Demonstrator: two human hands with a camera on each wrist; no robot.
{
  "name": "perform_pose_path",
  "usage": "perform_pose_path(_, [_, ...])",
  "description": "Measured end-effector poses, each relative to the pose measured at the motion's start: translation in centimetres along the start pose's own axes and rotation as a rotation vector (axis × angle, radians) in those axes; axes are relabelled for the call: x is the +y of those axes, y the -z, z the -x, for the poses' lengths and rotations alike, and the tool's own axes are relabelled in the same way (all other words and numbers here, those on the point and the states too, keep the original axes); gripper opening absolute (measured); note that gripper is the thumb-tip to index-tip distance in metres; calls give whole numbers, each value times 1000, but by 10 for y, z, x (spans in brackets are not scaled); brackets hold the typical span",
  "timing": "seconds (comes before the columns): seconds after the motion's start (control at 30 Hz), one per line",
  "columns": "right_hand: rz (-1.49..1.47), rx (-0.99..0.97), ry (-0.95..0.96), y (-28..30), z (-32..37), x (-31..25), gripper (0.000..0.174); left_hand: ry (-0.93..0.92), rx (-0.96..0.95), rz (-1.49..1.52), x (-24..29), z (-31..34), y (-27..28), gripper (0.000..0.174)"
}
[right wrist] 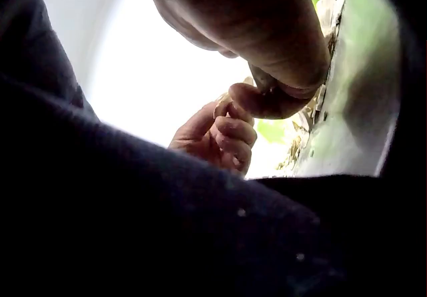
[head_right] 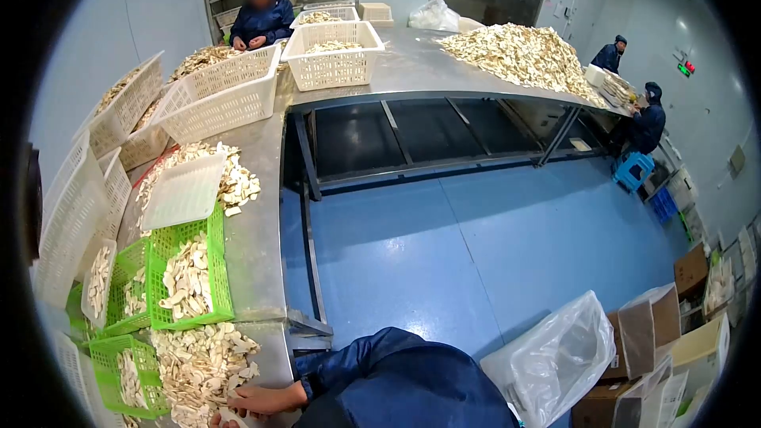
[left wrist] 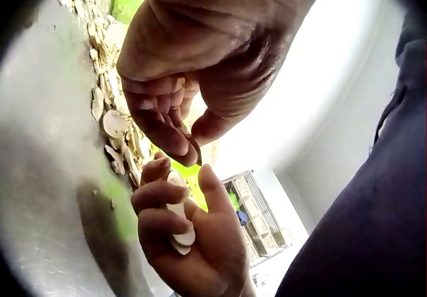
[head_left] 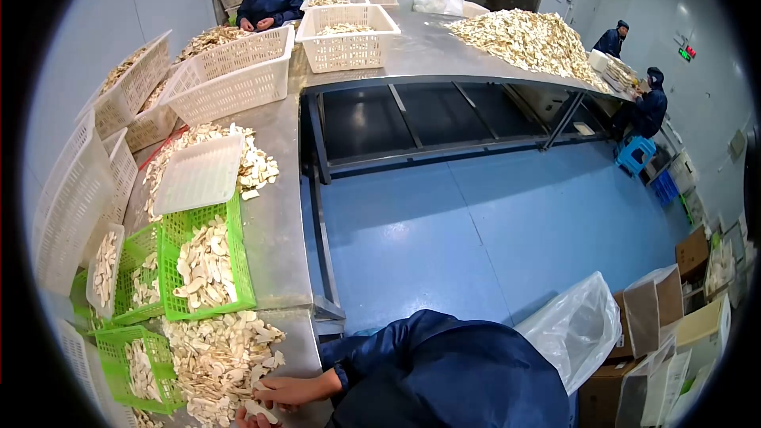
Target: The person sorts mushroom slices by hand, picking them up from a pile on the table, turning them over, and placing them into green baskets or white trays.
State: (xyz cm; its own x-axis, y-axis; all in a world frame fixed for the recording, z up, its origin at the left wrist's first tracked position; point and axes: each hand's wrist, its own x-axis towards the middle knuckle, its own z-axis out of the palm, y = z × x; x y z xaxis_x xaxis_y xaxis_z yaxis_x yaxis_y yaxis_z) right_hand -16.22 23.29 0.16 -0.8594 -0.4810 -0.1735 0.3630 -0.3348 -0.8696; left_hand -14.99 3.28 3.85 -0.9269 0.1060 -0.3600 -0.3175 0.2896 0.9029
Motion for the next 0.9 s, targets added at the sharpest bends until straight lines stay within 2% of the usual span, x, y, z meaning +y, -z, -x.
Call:
perform_pose_path(0.07, [-51,-8,-59,2,1,-1,37,-14,41,32,13,5,-12,51])
perform_pose_path(0.13, [-117,-36,-187,1,11,-27,38,-1,43,39,23,10,-17,53])
perform_pose_path(0.17, [-151,-53,-251,-1,16,-40,39,-84,25,5,15,6,-16,54])
perform_pose_path(0.23, [-148,-153,-150,-5,27,-54,38,-250,-19,-70,5,-3,-20,55])
perform_pose_path(0.27, [-144,-200,-99,-5,31,-57,38,-210,-76,-39,2,-3,-17,54])
perform_pose_path(0.33, [-22,-129,-104,-6,22,-43,36,-128,-188,20,25,8,-22,53])
perform_pose_path(0.37, [39,-95,-106,-6,18,-35,36,-81,-142,20,18,6,-20,53])
perform_pose_path(0.47, [-24,-178,-60,-3,19,-26,33,-277,-22,-133,-20,-10,-6,57])
perform_pose_path(0.5, [9,-170,-70,-2,16,-19,32,-435,26,-285,-23,-16,-4,59])
perform_pose_path(0.57, [73,-154,-88,-1,8,-7,30,-379,54,-320,-30,-15,4,61])
perform_pose_path(0.6, [67,-141,-80,-1,9,-7,29,-352,67,-337,-23,-11,2,62])
perform_pose_path(0.7, [53,-122,-68,0,7,-4,27,-558,36,-445,1,1,-12,72])
perform_pose_path(0.8, [47,-156,-83,4,1,3,27,-665,-86,-674,45,13,-27,82])
perform_pose_path(0.9, [55,-176,-100,4,4,-2,26,-702,-102,-742,55,17,-38,87])
